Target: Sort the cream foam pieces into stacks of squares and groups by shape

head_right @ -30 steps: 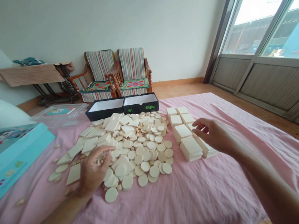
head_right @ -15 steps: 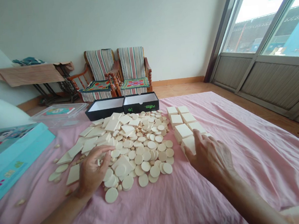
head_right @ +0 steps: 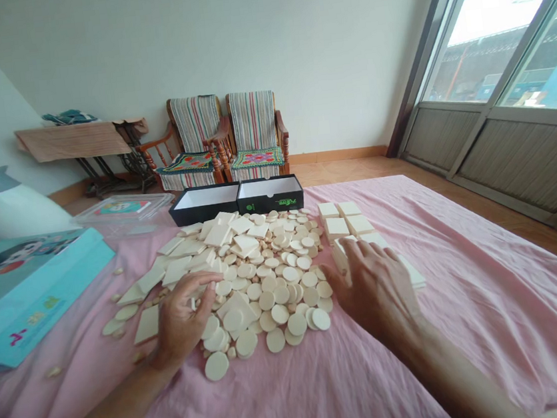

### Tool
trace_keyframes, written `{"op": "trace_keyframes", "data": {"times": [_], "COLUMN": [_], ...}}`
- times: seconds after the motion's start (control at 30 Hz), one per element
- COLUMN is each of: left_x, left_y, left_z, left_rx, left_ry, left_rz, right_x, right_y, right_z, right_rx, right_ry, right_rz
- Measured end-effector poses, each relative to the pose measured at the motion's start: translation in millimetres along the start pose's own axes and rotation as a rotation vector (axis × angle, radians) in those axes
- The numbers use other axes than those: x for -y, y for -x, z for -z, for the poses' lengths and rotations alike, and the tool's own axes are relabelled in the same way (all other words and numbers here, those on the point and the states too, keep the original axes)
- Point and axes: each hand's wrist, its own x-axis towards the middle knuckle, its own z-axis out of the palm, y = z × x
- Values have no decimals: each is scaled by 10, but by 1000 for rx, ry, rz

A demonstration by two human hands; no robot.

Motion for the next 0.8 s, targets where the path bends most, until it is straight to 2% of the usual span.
{"op": "trace_keyframes", "data": {"times": [0.1, 0.2, 0.27, 0.37, 0.47, 0.63, 0.73, 0.8], "left_x": [-8, -7, -9, -24, -45, -50, -36, -26], "left_y": [-6, -11, -12, -11, -10, -17, -19, -18], "left_z": [20, 38, 47, 54, 56, 56, 53, 50], "left_rx": [-7, -23, -31, -30, -31, -38, -36, -31], "left_ry": [3, 7, 14, 36, 53, 51, 49, 43], "left_rz": [-4, 3, 5, 2, 3, 16, 18, 13], "right_x": [365, 797, 1076, 1435, 1694, 1864, 1753, 1558], "right_y": [-281, -624, -851, -1138, -1332, -1437, -1369, -1273], "right_z": [-129, -383, -572, -801, -933, -993, -916, -801], "right_rx": [84, 213, 254, 276, 272, 296, 301, 278], "right_ry": [-194, -295, -327, -330, -273, -171, -181, -228], "right_rz": [146, 297, 368, 409, 384, 377, 404, 418]}}
